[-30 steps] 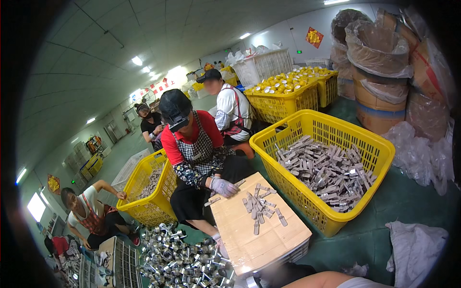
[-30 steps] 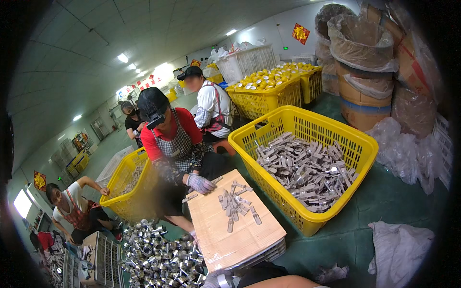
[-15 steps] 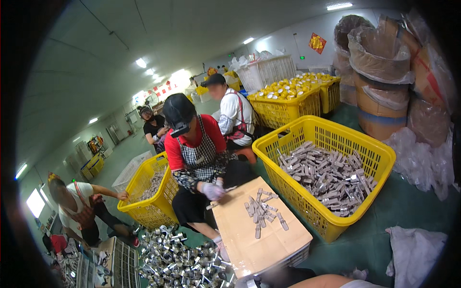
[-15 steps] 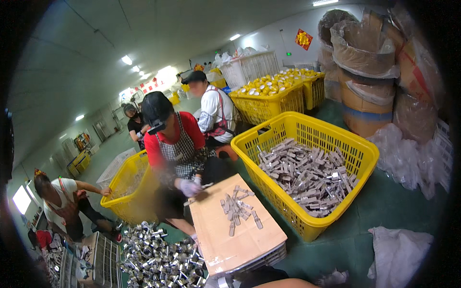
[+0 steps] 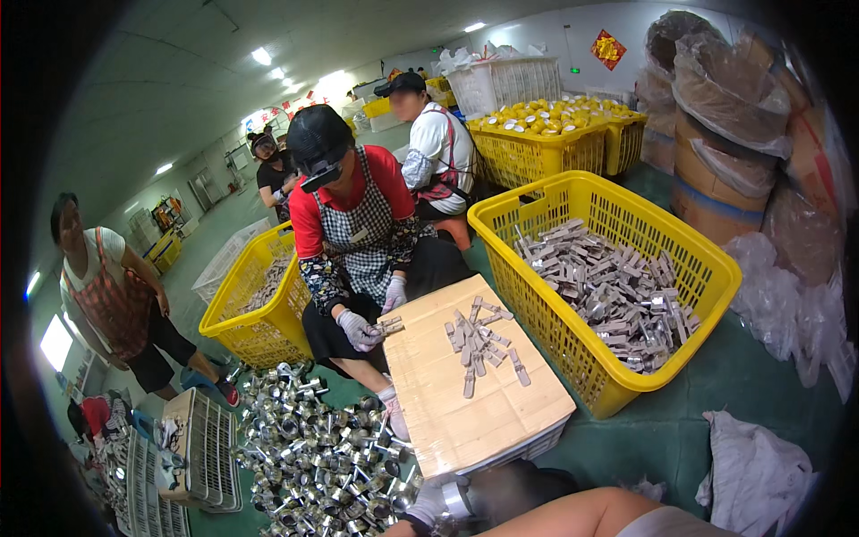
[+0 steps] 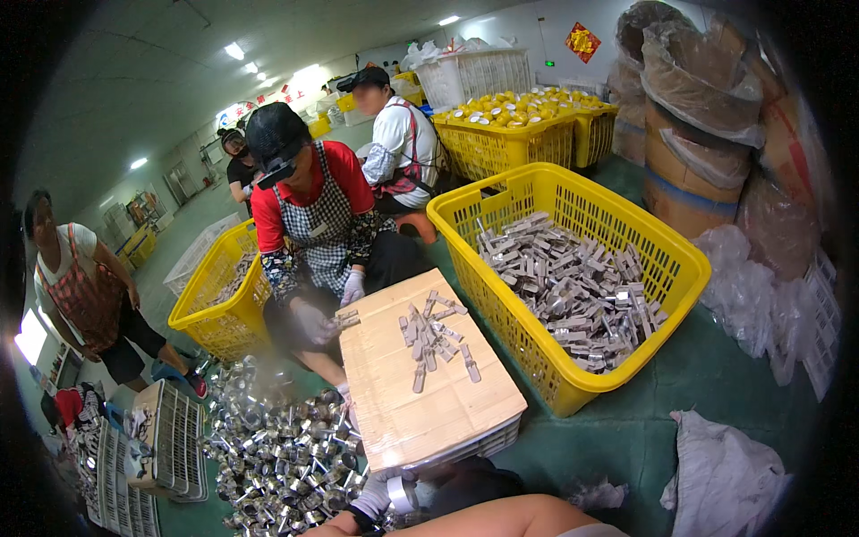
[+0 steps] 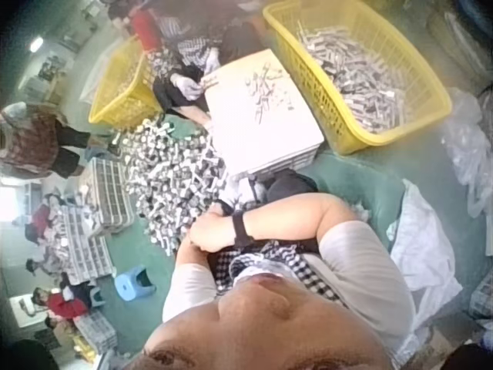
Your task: Manually sorting and organizing small metal hardware components into specific arrangements and containers.
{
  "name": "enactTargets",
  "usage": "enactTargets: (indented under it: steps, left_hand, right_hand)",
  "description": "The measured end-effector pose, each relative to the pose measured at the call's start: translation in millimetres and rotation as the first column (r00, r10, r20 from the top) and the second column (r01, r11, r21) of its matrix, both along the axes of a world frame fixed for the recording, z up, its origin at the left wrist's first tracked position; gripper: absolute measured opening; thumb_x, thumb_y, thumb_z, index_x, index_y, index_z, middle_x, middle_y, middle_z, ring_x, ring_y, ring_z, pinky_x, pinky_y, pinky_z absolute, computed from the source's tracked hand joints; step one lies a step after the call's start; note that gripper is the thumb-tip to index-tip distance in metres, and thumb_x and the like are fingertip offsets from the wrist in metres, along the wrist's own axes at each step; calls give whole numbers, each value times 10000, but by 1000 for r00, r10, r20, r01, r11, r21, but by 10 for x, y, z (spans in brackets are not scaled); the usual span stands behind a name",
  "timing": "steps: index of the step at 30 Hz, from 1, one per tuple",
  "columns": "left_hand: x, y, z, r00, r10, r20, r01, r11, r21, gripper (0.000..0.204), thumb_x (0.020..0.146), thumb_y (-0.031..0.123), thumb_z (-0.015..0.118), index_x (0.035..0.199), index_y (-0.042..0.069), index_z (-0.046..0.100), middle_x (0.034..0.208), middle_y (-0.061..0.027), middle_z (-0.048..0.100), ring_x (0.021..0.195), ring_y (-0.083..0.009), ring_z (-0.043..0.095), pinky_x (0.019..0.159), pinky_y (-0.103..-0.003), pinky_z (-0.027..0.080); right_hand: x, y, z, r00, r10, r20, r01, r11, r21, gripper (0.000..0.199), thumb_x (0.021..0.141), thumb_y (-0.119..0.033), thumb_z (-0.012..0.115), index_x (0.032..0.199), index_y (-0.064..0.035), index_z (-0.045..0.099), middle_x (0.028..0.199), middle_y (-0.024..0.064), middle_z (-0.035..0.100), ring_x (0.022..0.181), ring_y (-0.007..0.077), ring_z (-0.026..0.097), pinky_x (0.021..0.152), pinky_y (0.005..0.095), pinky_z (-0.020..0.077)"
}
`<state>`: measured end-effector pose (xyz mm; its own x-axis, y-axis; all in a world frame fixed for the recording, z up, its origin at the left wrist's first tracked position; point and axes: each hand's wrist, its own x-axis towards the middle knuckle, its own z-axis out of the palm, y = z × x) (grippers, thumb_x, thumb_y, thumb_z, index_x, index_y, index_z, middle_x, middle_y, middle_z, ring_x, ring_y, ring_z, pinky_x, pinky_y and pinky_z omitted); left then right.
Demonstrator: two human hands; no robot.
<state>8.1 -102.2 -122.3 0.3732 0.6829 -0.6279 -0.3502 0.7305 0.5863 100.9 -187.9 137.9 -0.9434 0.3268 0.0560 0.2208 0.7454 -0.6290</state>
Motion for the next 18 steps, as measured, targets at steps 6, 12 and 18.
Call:
enactTargets:
  steps: [6,12,18]
  left_hand:
    - [59,-52,262,997,13,75,-16,999,35,152,741,-50,587,891,-52,612,847,-112,622,729,-173,603,653,-288,509]
    - [196,-33,413,997,50,-64,-51,999,-5,67,750,12,574,802,-27,590,687,-81,590,571,-205,581,528,-332,509]
    - [150,-85,304,992,53,-112,-52,999,10,47,735,15,607,773,-7,590,644,-55,576,518,-179,563,467,-290,482]
  right_hand:
    - [-54,-27,-88,1000,22,-21,-23,999,-44,166,698,-155,537,691,-32,648,757,182,637,738,319,623,664,422,473]
    - [-42,0,-67,1000,-13,25,12,1000,7,185,721,-159,520,713,-26,649,776,179,639,747,314,624,668,425,470]
    - [-93,-82,-122,1000,-29,11,29,1000,4,185,725,-152,516,725,-25,650,782,179,640,751,313,624,668,431,467]
